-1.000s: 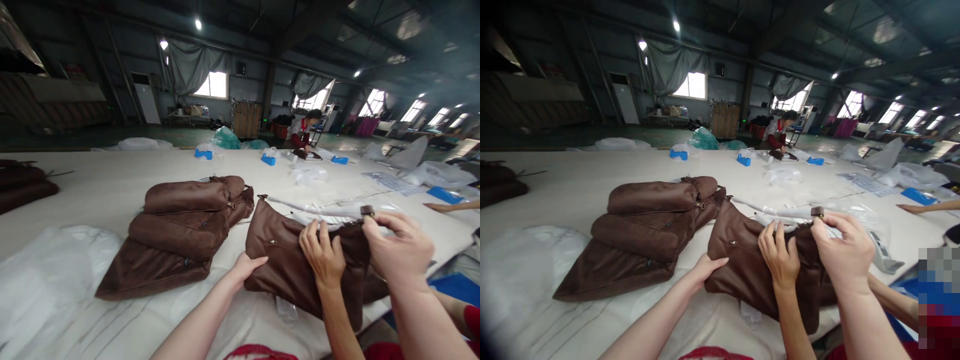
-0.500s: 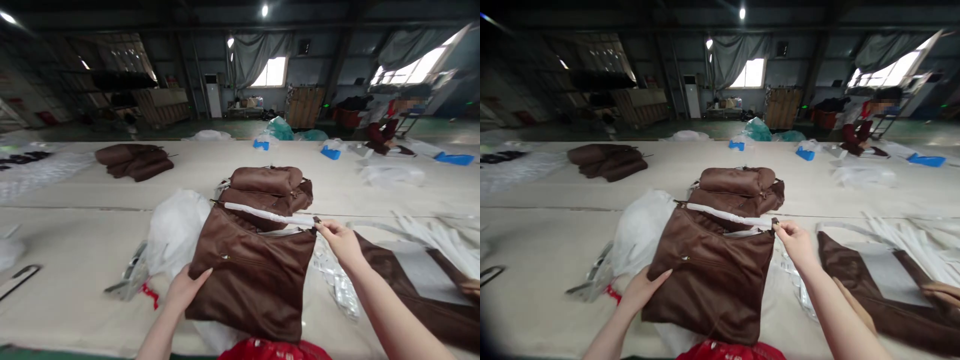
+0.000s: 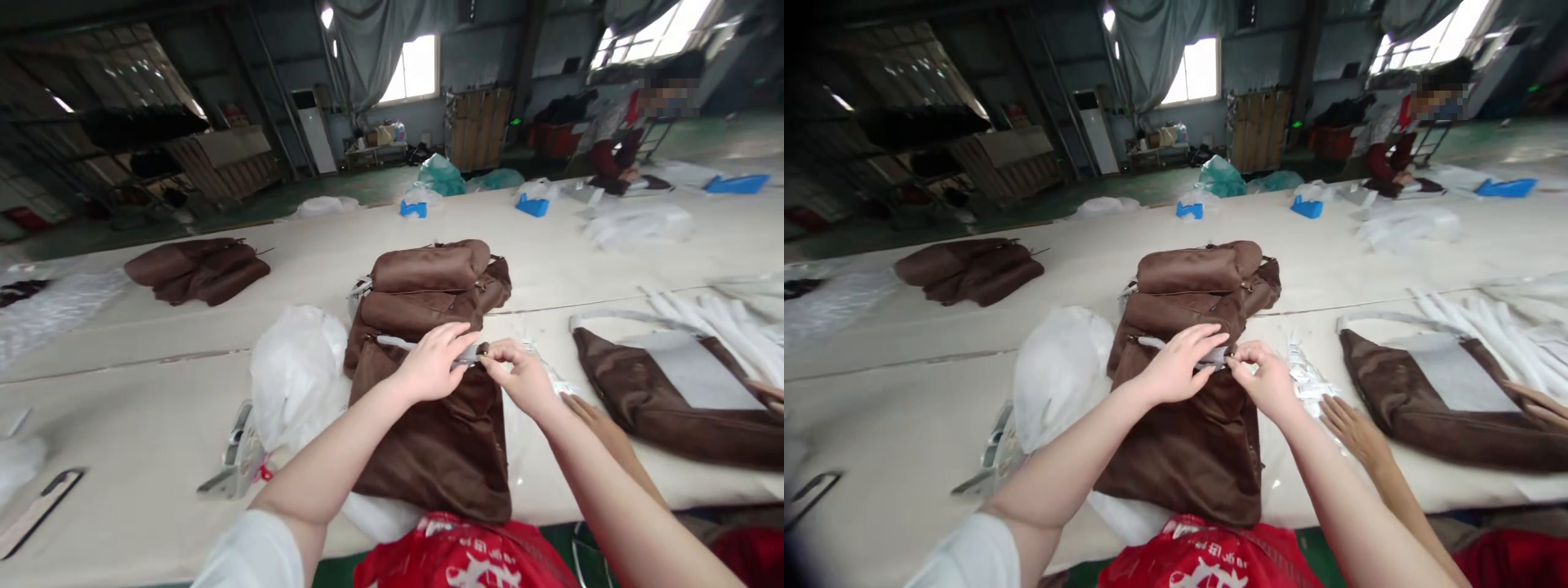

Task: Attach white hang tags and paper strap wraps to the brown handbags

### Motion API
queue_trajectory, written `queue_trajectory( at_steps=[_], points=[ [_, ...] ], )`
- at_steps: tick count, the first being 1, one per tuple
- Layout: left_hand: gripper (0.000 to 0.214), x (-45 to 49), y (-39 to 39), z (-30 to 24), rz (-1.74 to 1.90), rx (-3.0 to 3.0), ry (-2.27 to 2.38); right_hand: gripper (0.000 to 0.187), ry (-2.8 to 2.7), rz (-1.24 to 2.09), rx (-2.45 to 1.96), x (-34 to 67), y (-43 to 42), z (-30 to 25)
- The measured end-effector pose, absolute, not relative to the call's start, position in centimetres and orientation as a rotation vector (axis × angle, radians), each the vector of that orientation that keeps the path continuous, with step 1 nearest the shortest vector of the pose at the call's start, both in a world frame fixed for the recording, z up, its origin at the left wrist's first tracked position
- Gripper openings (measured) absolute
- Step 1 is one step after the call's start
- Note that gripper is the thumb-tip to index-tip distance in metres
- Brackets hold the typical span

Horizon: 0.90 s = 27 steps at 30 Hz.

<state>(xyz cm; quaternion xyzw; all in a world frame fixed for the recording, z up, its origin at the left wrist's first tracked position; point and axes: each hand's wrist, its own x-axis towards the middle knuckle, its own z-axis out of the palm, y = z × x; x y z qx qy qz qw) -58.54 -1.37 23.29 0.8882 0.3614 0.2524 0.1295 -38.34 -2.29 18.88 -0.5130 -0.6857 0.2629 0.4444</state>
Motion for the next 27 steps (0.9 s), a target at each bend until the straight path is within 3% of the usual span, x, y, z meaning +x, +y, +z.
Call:
queue_trajectory(
  at_steps=[4,7,14,19,27],
  points=[
    [0.044,-54.5,2.4,21.3,0.528,2.483,0.894,0.014,-1.606,0.721,-1.217,-37.0,-3.5,17.2],
    [0.038,-52.6,5.0,19.4,0.550,2.409,0.979,0.024,-1.473,0.845,-1.295,-34.6,-4.2,12.6],
    [0.019,-50.2,9.1,15.9,0.522,2.336,1.110,0.026,-1.313,0.779,-2.003,-24.7,-4.9,0.5],
    [0.018,-49.6,10.6,14.8,0.480,2.264,1.223,0.031,-1.353,0.700,-2.269,-19.6,-1.2,-1.9],
    [0.024,-49.2,14.0,15.8,0.235,2.281,1.123,0.046,-1.773,0.601,-2.298,-20.1,6.8,-3.6]
  ],
)
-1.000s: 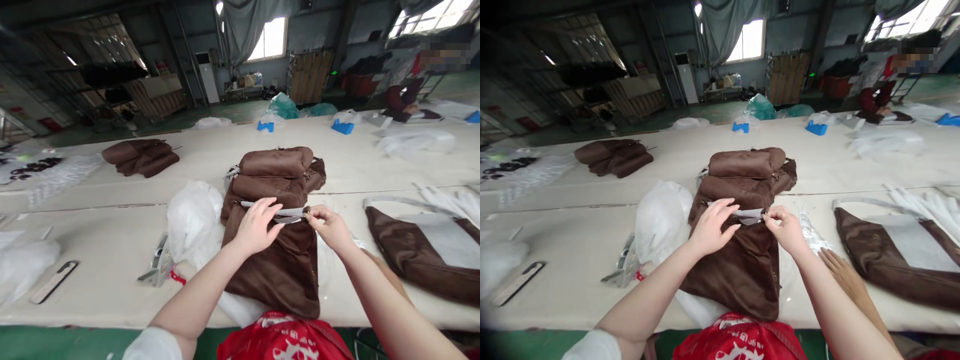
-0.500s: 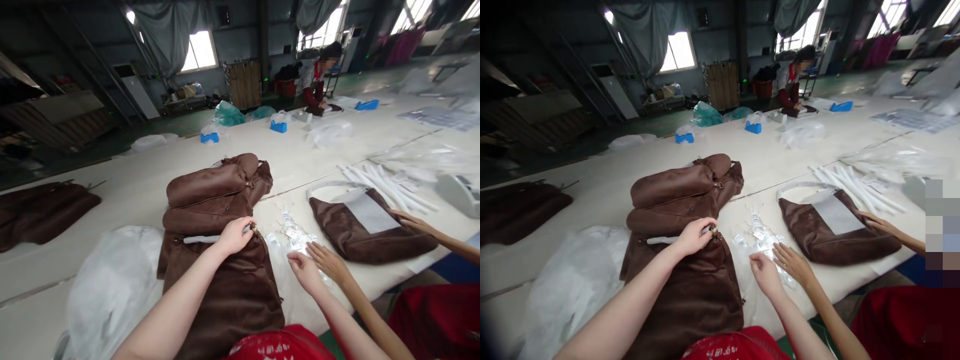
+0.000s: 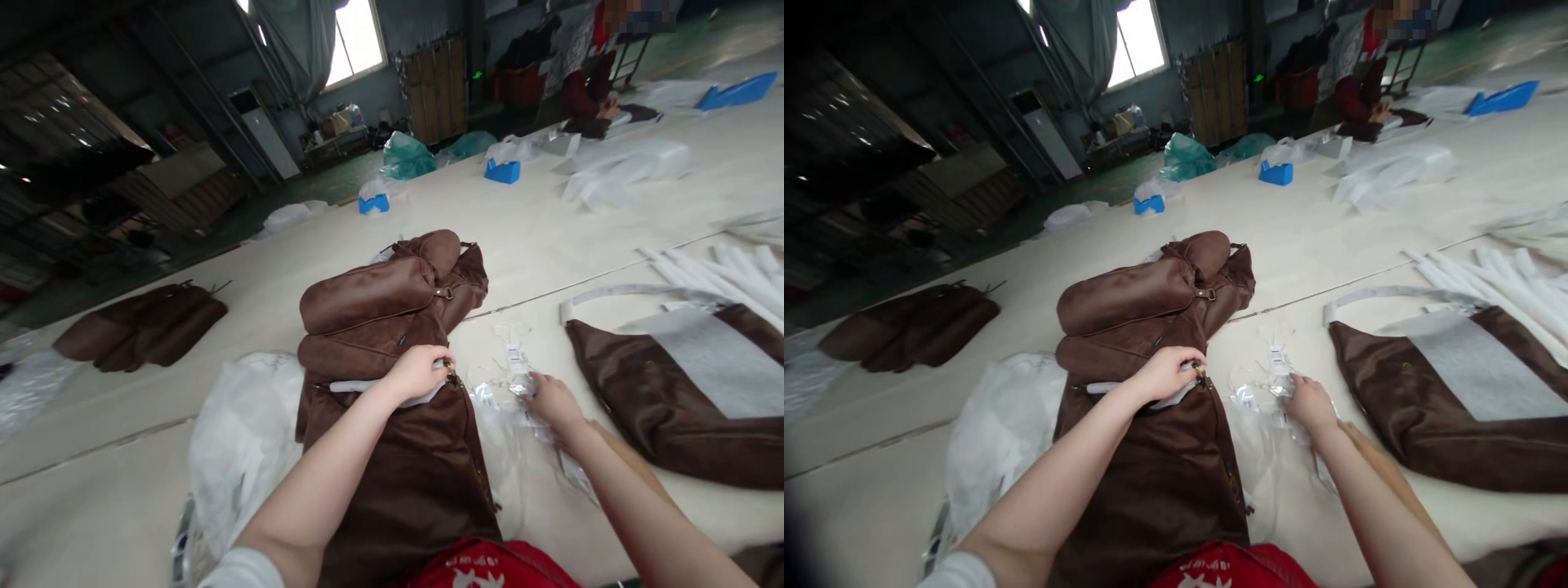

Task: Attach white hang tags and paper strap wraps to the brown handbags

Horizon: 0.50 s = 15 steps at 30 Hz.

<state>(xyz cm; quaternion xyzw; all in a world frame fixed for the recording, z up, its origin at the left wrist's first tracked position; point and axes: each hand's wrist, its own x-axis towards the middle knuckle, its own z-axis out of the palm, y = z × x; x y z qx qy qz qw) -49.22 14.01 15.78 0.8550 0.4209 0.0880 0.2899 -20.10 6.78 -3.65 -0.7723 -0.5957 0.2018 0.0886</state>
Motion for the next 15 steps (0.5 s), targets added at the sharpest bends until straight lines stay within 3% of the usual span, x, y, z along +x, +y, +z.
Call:
queue_trajectory(
  at_steps=[7,11,15],
  points=[
    [0.023,-49.4,13.4,17.7,0.157,2.318,1.132,0.037,-2.006,0.593,-2.318,-20.4,7.7,-5.3],
    [0.019,-50.7,13.6,18.7,0.206,2.261,1.214,0.042,-2.015,0.633,-2.271,-19.6,6.9,-5.8],
    [0.017,-53.3,16.1,20.9,0.411,2.110,1.513,0.056,-1.926,0.392,-2.164,-20.2,5.7,-4.2]
  ],
)
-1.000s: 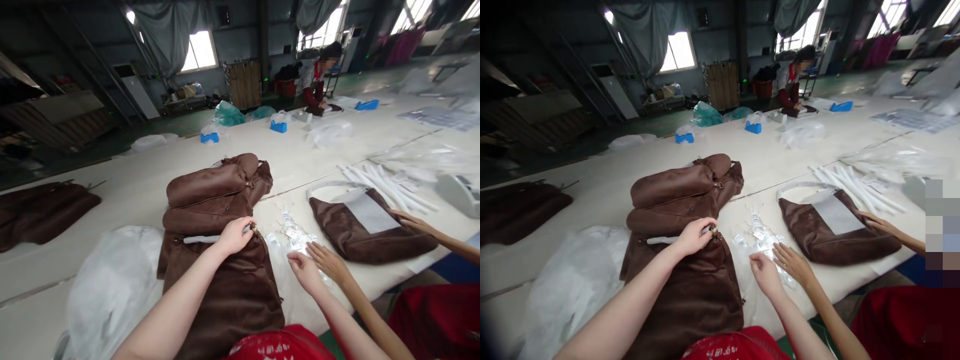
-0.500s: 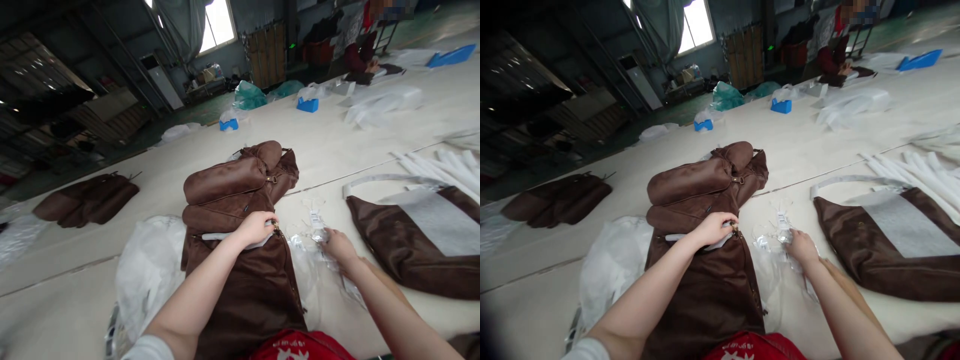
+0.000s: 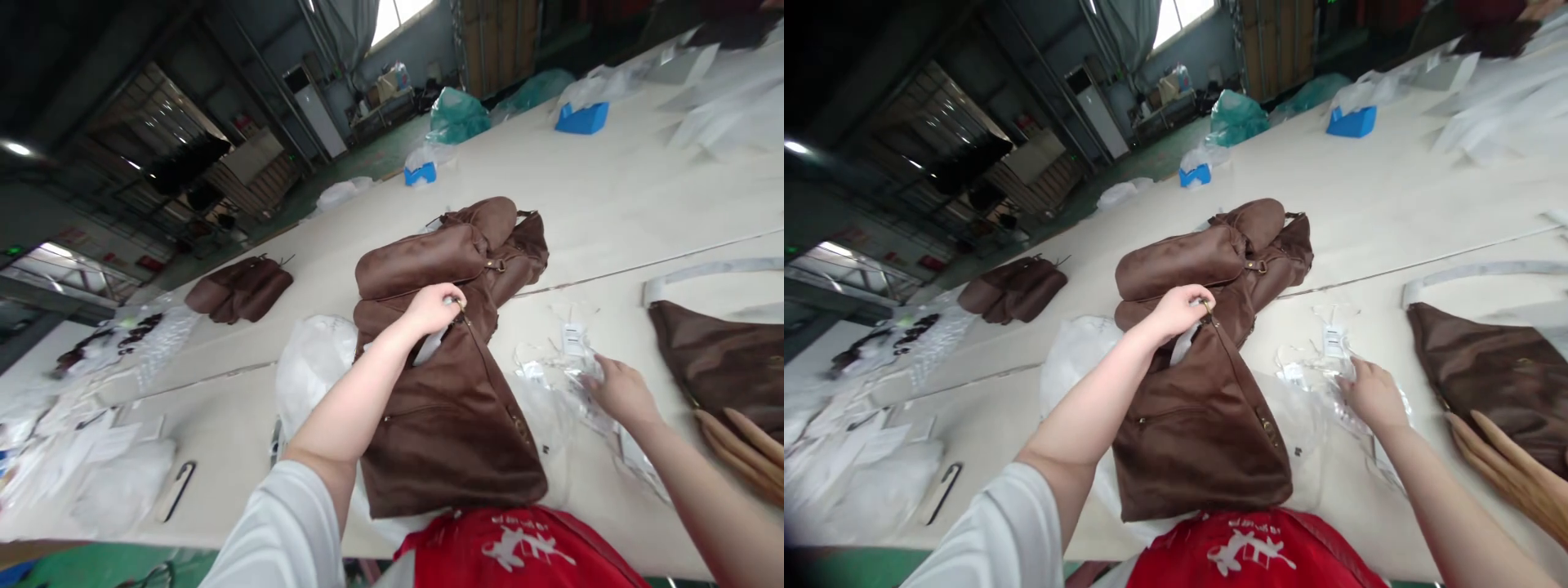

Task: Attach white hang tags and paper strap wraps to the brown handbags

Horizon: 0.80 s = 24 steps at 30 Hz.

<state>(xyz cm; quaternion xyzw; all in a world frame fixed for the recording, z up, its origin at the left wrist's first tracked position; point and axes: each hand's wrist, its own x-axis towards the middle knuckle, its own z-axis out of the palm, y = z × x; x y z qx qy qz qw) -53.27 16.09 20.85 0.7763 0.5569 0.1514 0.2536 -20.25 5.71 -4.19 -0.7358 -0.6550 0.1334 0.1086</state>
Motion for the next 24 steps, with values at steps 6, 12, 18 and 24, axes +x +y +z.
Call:
queue_trajectory(
  at_steps=[6,12,18,24],
  points=[
    [0.016,-55.4,19.9,24.6,0.374,1.982,1.860,0.054,-1.662,0.771,-1.742,-26.6,3.5,2.9],
    [0.015,-55.4,19.7,24.8,0.292,1.992,1.866,0.065,-1.623,1.023,-1.617,-30.9,2.1,5.6],
    [0.017,-56.4,18.8,25.2,0.271,2.063,1.772,0.077,-1.771,0.714,-1.629,-32.1,1.0,3.7],
    [0.027,-57.0,17.5,27.5,0.232,2.173,1.498,0.059,-1.715,0.724,-1.646,-32.6,1.0,2.0]
  ],
)
